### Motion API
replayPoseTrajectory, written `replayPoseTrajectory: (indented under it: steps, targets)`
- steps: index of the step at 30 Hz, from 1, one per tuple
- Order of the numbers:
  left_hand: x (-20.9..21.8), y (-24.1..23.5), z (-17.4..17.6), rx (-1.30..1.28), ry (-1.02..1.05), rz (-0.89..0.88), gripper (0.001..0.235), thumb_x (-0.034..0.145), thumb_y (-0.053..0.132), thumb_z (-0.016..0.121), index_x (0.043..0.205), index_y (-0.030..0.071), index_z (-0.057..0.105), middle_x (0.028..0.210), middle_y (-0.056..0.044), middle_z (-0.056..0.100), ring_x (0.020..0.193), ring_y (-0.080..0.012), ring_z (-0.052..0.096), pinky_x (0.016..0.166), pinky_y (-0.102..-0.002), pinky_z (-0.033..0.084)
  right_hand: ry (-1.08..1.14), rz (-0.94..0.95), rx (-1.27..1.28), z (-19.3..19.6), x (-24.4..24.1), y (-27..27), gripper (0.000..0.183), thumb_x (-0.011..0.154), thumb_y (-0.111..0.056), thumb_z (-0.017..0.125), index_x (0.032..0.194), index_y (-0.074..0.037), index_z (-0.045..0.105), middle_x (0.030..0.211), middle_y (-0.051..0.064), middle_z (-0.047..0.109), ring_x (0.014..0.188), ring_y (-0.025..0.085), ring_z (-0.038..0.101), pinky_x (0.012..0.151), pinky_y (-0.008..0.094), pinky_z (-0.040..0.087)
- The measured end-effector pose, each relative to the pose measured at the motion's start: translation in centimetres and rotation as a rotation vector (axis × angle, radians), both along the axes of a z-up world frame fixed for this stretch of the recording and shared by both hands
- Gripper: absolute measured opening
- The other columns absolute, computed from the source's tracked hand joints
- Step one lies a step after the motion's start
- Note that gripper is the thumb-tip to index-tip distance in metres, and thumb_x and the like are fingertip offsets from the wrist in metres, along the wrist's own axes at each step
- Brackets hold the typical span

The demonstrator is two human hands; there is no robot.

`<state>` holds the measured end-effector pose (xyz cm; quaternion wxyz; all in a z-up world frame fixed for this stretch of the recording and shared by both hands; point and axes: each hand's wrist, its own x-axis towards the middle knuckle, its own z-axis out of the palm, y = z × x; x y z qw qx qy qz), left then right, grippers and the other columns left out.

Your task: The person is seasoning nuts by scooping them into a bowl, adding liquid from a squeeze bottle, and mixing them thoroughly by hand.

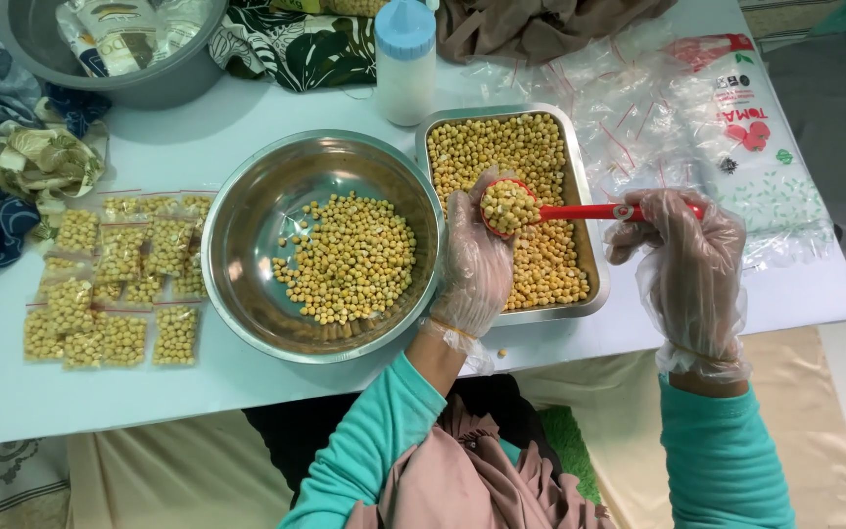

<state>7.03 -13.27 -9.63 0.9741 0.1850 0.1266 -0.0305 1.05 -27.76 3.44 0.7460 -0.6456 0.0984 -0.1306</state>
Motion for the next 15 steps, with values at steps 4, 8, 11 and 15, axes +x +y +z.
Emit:
replayPoseTrajectory:
  steps: [4,8,11,15]
  targets:
    - [0.0,0.5,1.0,-0.175,0.03,-0.035,0.054,0.103,0.052,0.049,0.136,0.012,0.064,0.146,-0.021,0.058,0.12,-0.0274,0.061,0.071,-0.031,0.051,0.0,0.025,-0.032,1.4,-0.1,1.4,0.025,0.1,-0.022,0.065,0.097,0.003,0.068,0.073,0.015,0.063,0.057,0.022,0.06,0.055,0.028,0.053]
    - [-0.4,1.7,3.4,-0.533,-0.073,0.023,0.057,0.1,0.034,0.067,0.14,-0.003,0.056,0.139,-0.03,0.056,0.115,-0.0385,0.063,0.102,-0.046,0.057,-0.012,0.044,-0.092,3.0,-0.2,2.9,0.025,0.102,-0.021,0.062,0.097,0.002,0.069,0.071,0.013,0.062,0.059,0.02,0.061,0.056,0.028,0.053]
    - [-0.8,3.7,6.7,-0.564,-0.012,0.078,0.045,0.099,0.028,0.064,0.132,-0.003,0.06,0.142,-0.031,0.055,0.116,-0.0386,0.063,0.099,-0.046,0.058,-0.074,0.074,-0.068,4.0,-0.3,4.2,0.027,0.102,-0.024,0.064,0.095,0.001,0.065,0.092,0.016,0.07,0.061,0.022,0.062,0.055,0.03,0.053]
    - [-1.1,7.2,7.1,-0.472,-0.143,0.099,0.043,0.101,0.032,0.064,0.13,0.001,0.063,0.149,-0.029,0.05,0.115,-0.0352,0.063,0.097,-0.043,0.057,-0.173,0.238,-0.146,5.0,-0.2,7.3,0.038,0.107,-0.033,0.059,0.103,0.004,0.067,0.066,0.015,0.06,0.057,0.022,0.06,0.063,0.03,0.051]
